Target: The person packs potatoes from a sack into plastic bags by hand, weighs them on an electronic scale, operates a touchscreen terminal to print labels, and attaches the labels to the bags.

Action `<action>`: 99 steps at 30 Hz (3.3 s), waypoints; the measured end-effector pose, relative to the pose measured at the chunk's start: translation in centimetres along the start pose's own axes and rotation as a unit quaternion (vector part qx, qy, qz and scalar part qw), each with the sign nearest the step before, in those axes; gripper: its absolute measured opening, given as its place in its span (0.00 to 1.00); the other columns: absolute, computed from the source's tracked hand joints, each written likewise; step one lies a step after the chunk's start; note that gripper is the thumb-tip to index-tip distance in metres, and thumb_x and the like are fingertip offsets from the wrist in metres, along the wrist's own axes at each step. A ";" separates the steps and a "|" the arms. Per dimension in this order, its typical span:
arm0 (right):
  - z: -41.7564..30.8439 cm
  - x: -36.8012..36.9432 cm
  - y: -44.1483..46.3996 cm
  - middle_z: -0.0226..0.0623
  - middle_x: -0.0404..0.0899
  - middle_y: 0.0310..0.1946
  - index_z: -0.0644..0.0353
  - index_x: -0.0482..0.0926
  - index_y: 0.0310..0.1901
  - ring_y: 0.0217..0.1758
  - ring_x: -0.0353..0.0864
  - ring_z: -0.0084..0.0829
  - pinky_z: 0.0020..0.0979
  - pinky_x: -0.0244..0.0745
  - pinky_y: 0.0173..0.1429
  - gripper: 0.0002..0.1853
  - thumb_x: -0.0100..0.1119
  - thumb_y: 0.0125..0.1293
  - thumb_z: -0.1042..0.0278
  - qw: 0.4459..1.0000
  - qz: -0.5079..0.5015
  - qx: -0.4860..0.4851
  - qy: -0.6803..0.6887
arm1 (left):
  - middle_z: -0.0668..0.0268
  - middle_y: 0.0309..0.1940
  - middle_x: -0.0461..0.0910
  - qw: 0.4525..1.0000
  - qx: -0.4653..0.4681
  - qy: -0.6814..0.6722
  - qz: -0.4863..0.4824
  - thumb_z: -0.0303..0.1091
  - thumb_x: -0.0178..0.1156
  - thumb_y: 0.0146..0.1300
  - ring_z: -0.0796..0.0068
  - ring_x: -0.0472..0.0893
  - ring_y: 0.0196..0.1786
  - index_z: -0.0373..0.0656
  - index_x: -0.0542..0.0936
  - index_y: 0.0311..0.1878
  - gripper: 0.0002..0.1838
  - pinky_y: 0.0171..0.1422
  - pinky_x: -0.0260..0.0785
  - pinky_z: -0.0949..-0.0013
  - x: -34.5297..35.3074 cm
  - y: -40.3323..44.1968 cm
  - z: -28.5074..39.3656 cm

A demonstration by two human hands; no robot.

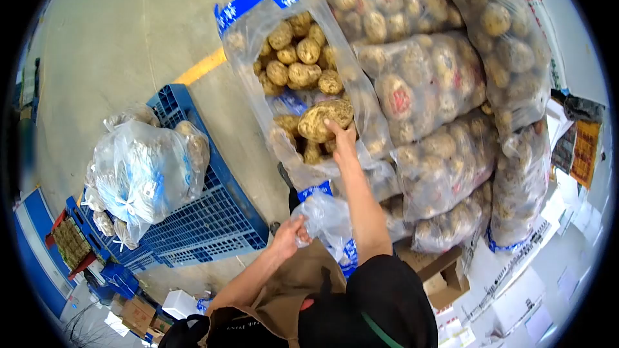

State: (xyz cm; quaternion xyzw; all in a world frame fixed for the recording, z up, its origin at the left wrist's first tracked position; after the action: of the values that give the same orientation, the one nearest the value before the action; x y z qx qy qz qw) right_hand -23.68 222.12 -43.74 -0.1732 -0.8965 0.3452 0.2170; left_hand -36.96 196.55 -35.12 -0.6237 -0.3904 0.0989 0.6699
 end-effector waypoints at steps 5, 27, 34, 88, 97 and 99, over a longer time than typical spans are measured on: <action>-1.5 -5.9 -12.7 0.37 0.72 0.53 0.62 0.62 0.62 0.58 0.72 0.33 0.34 0.66 0.64 0.47 0.72 0.33 0.76 0.978 -0.172 0.088 -0.079 | 0.73 0.18 0.58 0.999 -0.025 -0.015 0.040 0.47 0.50 0.69 0.78 0.60 0.18 0.47 0.70 0.44 0.14 0.31 0.66 0.65 1.1 -0.4 -0.2; 11.6 -18.5 -24.9 0.40 0.79 0.48 0.58 0.76 0.52 0.53 0.75 0.39 0.38 0.68 0.62 0.23 0.58 0.58 0.53 0.824 -0.129 0.551 0.025 | 0.74 0.23 0.62 0.961 -0.229 -0.118 -0.099 0.55 0.46 0.69 0.83 0.59 0.22 0.53 0.69 0.45 0.16 0.33 0.60 0.74 9.0 -7.5 -9.9; 11.0 -22.0 -20.5 0.44 0.69 0.58 0.62 0.61 0.62 0.59 0.70 0.43 0.39 0.63 0.65 0.33 0.58 0.55 0.65 0.975 0.091 0.185 -0.083 | 0.75 0.24 0.60 0.917 -0.306 -0.133 -0.218 0.54 0.46 0.69 0.85 0.59 0.22 0.56 0.69 0.48 0.15 0.34 0.60 0.76 14.0 -11.9 -10.9; -4.5 3.7 -6.0 0.49 0.71 0.56 0.66 0.69 0.58 0.58 0.72 0.40 0.35 0.68 0.60 0.28 0.58 0.52 0.75 0.592 -0.280 -0.225 -0.721 | 0.73 0.22 0.61 0.976 -0.020 -0.081 -0.202 0.59 0.38 0.70 0.81 0.59 0.21 0.62 0.61 0.66 0.25 0.37 0.59 0.69 9.6 -9.7 2.1; 6.4 -3.6 7.7 0.48 0.69 0.58 0.65 0.70 0.57 0.63 0.64 0.45 0.44 0.61 0.63 0.24 0.53 0.59 0.64 0.164 -0.135 -0.178 -0.961 | 0.72 0.22 0.63 0.969 -0.035 -0.110 -0.216 0.57 0.38 0.70 0.78 0.64 0.23 0.53 0.66 0.59 0.24 0.37 0.63 0.65 9.3 -10.5 1.3; 5.9 -3.0 7.7 0.46 0.72 0.55 0.66 0.70 0.56 0.59 0.68 0.46 0.44 0.62 0.62 0.25 0.56 0.57 0.66 0.154 -0.216 -0.159 -0.951 | 0.72 0.22 0.63 0.970 -0.027 -0.119 -0.212 0.58 0.39 0.70 0.78 0.64 0.23 0.53 0.66 0.60 0.24 0.37 0.63 0.65 9.2 -10.5 1.6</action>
State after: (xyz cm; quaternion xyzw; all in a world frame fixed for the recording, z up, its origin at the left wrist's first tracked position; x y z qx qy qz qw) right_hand -22.89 222.94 -53.82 0.4606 -0.4370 0.0289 -0.7720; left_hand -35.49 201.30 -22.01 -0.5283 -0.5934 0.0178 0.6070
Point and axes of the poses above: each hand's wrist, its own y-axis towards the middle knuckle, its own x-axis out of the palm, z = x × y, the point moved 7 cm from there along y, towards the middle knuckle
